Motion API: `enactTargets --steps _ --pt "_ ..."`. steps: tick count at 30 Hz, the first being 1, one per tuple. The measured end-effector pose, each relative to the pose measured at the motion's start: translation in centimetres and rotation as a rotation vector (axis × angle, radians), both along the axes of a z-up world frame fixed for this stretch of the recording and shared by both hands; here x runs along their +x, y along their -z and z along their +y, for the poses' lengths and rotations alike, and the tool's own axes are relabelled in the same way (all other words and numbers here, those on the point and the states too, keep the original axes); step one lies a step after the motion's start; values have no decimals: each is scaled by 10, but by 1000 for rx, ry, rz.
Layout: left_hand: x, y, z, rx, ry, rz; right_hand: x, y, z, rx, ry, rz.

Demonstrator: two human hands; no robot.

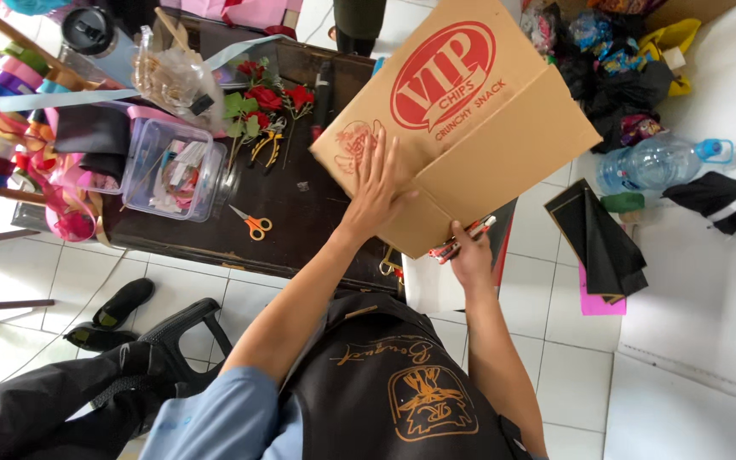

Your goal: The person uses a utility knife to cut a piece of cardboard and then cuts a white foam sheet into smaller rectangular pieces on a cluttered work table.

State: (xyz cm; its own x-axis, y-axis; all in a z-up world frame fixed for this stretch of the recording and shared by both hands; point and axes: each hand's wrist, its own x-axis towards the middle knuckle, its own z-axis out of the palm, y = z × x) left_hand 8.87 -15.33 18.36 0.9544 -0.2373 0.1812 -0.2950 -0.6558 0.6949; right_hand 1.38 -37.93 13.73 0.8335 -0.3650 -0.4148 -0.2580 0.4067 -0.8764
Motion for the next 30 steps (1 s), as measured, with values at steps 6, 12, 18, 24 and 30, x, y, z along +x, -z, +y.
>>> enactTargets --steps 6,12,18,24,30 --pt "-53 -20 -2 402 93 -9 -3 25 -43 290 -250 36" --pt "-92 -6 -5 426 130 76 9 74 -48 306 -473 149" --pt "-73 33 34 507 -248 62 19 63 -40 203 -414 340" --pt "-66 89 110 205 -499 479 23 -18 -13 78 -447 408" --pt "-80 123 130 12 -708 737 5 9 -38 55 -567 536"
